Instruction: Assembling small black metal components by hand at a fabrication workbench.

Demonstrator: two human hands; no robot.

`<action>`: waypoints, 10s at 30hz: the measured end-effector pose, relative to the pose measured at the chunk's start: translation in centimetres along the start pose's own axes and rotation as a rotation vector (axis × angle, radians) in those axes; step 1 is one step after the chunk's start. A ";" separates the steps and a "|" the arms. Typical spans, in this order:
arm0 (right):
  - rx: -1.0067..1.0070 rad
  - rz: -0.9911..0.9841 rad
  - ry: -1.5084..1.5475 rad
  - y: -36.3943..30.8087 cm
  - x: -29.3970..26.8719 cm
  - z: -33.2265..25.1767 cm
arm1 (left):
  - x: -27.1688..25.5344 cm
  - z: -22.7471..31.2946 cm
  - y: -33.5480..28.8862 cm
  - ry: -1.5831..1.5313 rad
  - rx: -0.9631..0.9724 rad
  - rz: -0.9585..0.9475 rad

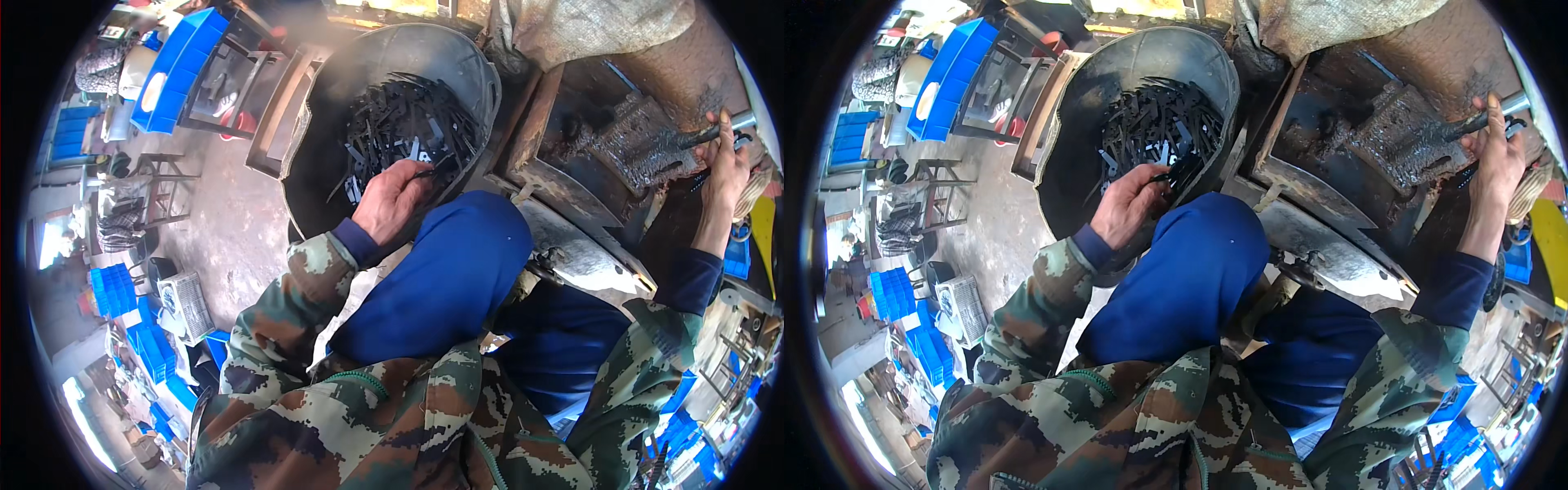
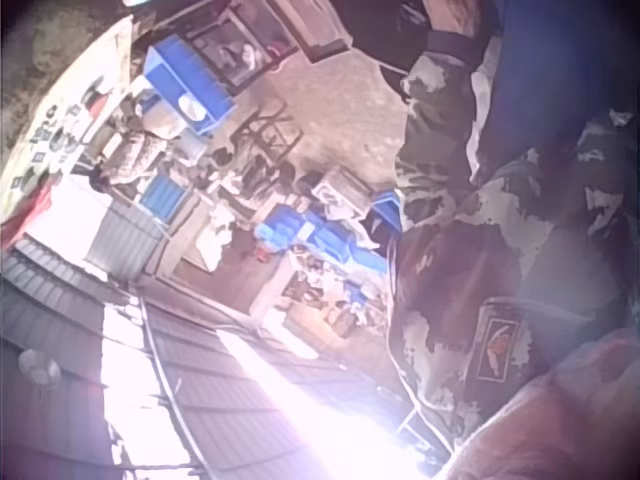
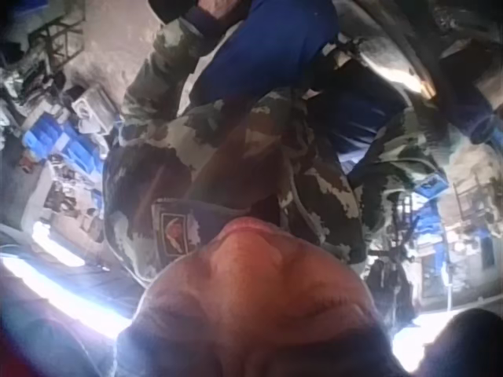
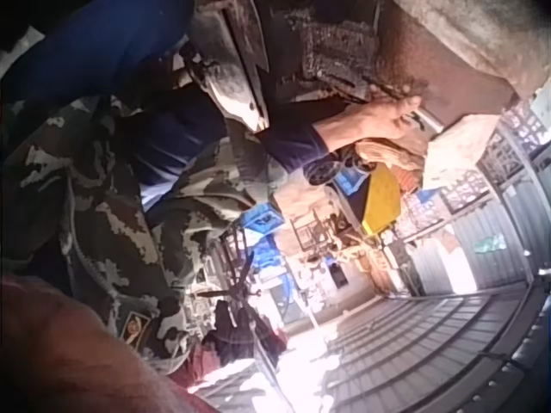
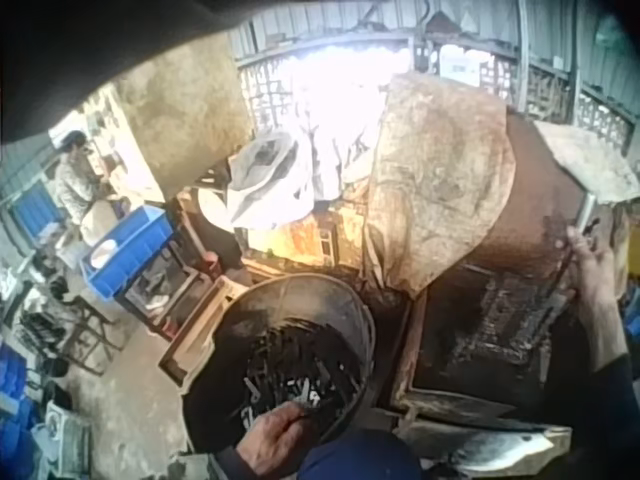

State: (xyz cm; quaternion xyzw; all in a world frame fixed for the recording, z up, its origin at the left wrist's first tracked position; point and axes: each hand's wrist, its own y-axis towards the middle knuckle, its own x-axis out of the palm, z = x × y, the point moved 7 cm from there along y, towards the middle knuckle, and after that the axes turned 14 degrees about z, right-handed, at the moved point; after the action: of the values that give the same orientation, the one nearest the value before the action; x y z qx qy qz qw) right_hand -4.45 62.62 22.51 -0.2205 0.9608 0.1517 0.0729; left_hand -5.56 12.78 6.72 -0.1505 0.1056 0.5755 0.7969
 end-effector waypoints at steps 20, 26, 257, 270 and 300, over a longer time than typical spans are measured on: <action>0.022 0.092 0.233 -2.1 1.2 0.4 | 20.3 29.1 6.3 -0.650 0.589 0.178; -0.150 0.012 0.026 1.3 -0.6 0.1 | 20.2 27.1 7.5 -0.511 0.413 0.043; 0.035 0.049 -0.048 -2.0 -0.5 -1.4 | -7.6 -7.3 11.7 0.741 0.294 0.210; 0.043 0.049 -0.039 -2.1 -0.3 -1.4 | -3.0 -6.8 6.6 -0.104 -0.270 0.115; 0.030 0.074 -0.024 -1.3 0.0 -0.7 | -0.8 -7.9 8.1 -0.096 -0.066 0.106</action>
State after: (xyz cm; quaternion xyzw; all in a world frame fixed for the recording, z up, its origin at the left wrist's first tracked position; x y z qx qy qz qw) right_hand -3.88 61.26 22.84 -0.1818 0.9695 0.1425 0.0820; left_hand -13.41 11.60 -1.36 -0.1430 0.0561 0.6264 0.7642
